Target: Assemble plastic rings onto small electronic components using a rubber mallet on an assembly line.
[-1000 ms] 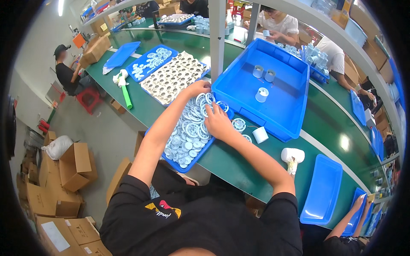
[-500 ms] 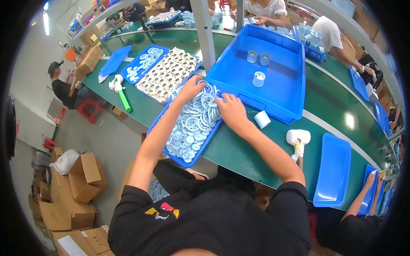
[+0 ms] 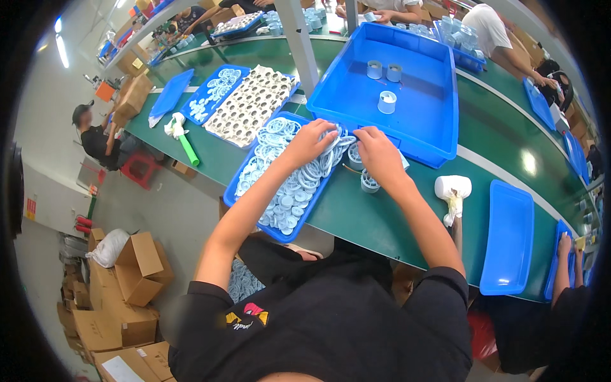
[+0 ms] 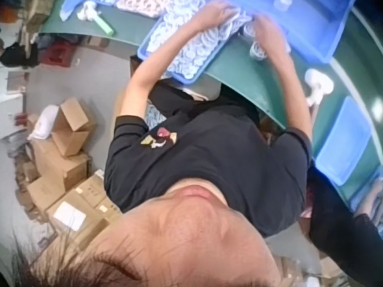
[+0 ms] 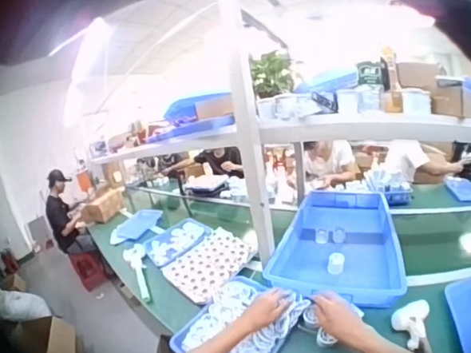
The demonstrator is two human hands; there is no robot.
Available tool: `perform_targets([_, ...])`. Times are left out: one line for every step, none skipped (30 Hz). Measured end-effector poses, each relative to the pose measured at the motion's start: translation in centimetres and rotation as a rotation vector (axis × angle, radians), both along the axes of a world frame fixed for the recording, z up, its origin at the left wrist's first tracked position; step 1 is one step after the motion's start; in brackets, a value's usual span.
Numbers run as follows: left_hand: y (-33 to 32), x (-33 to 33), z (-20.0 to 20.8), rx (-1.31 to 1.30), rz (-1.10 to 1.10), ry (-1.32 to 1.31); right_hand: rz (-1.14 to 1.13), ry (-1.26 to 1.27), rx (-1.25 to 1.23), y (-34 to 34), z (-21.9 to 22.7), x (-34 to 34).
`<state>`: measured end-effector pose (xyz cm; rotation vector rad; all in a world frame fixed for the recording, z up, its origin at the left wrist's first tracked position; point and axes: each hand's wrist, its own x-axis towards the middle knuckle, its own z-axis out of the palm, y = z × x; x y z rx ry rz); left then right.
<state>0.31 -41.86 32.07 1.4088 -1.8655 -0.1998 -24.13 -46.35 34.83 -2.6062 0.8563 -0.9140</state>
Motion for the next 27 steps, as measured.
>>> perform_targets([-0.3,-0.1,0.5,0.01,-0.04,-0.055,-0.01,-0.046,0.053,0.4,0.8,-0.7])
perform_targets([-0.4,-0.3,0.8,0.006,-0.048,-0.087,-0.021,-0.093,0.106,0.8,1.4,-1.5])
perform_targets([-0.6,-0.7,1.3,0.015,-0.062,-0.133,-0.037,-0.119,0.117,1.0,1.9,-2.4])
perform_targets([-0.7,-1.0,1.8,0.023,-0.077,-0.18,-0.068,-0.138,0.099,1.3,2.1,-3.5])
perform_targets([-0.5,-1.3,2.2,0.048,-0.074,-0.278,-0.1,-0.157,0.08,1.8,2.2,-4.6])
perform_targets([-0.3,-1.3,2.3,-0.013,-0.079,-0.357,-0.123,-0.172,0.106,2.5,2.7,-5.6])
perform_targets([-0.3,-1.4,2.5,-0.076,-0.086,-0.436,-0.138,-0.173,0.107,3.3,2.4,-6.4])
perform_targets([-0.5,-1.4,2.1,-0.099,-0.122,-0.483,-0.175,-0.199,0.162,4.2,2.1,-7.3])
perform_targets([-0.6,-1.0,1.4,-0.113,-0.114,-0.509,-0.199,-0.229,0.213,5.3,1.9,-7.7])
perform_targets([-0.9,-1.1,1.2,-0.127,-0.114,-0.532,-0.218,-0.277,0.241,6.4,1.1,-8.1])
perform_targets([-1.2,-1.3,0.9,-0.145,-0.116,-0.568,-0.236,-0.351,0.228,7.8,0.3,-8.1])
perform_targets([-1.5,-1.6,0.9,-0.152,-0.13,-0.572,-0.256,-0.424,0.211,9.3,-0.3,-7.9])
perform_targets([-1.7,-2.1,0.5,-0.185,-0.1,-0.591,-0.308,-0.438,0.258,11.0,-0.6,-7.7])
perform_targets([-1.9,-2.3,0.3,-0.219,-0.067,-0.61,-0.363,-0.413,0.218,12.2,-1.8,-7.7])
perform_targets([-2.0,-3.5,1.1,-0.173,-0.078,-0.643,-0.432,-0.384,0.178,13.1,-3.2,-7.9])
perform_targets([-2.0,-3.5,1.2,-0.175,-0.088,-0.652,-0.469,-0.354,0.186,14.2,-4.2,-7.7])
perform_targets([-2.1,-3.4,1.4,-0.224,-0.119,-0.575,-0.474,-0.365,0.186,14.7,-5.5,-7.6])
perform_targets([-2.0,-3.1,1.7,-0.269,-0.15,-0.499,-0.499,-0.334,0.148,15.1,-7.2,-7.6])
perform_targets([-1.7,-3.5,2.8,-0.271,-0.171,-0.504,-0.54,-0.299,0.111,15.3,-7.8,-7.6])
perform_targets([-1.1,-3.6,3.9,-0.223,-0.145,-0.405,-0.555,-0.308,0.111,15.0,-8.1,-7.2])
perform_targets([0.1,-3.9,6.0,-0.173,-0.112,-0.307,-0.544,-0.291,0.091,14.7,-7.7,-6.9])
perform_targets([1.3,-4.7,8.2,-0.201,-0.149,-0.261,-0.54,-0.27,0.073,14.7,-7.6,-6.9])
perform_targets([2.8,-5.9,10.3,-0.172,-0.202,-0.211,-0.561,-0.275,0.07,14.8,-7.6,-7.3])
perform_targets([4.8,-6.5,12.1,-0.149,-0.246,-0.164,-0.562,-0.267,0.085,15.0,-7.3,-7.6])
perform_targets([7.1,-6.8,12.3,-0.103,-0.322,-0.075,-0.561,-0.262,0.098,15.2,-7.2,-7.9])
perform_targets([9.5,-7.3,12.4,-0.061,-0.41,0.014,-0.563,-0.291,0.111,15.4,-7.3,-8.3])
perform_targets([13.1,-8.3,13.7,0.027,-0.495,0.062,-0.575,-0.328,0.118,15.2,-7.9,-8.8])
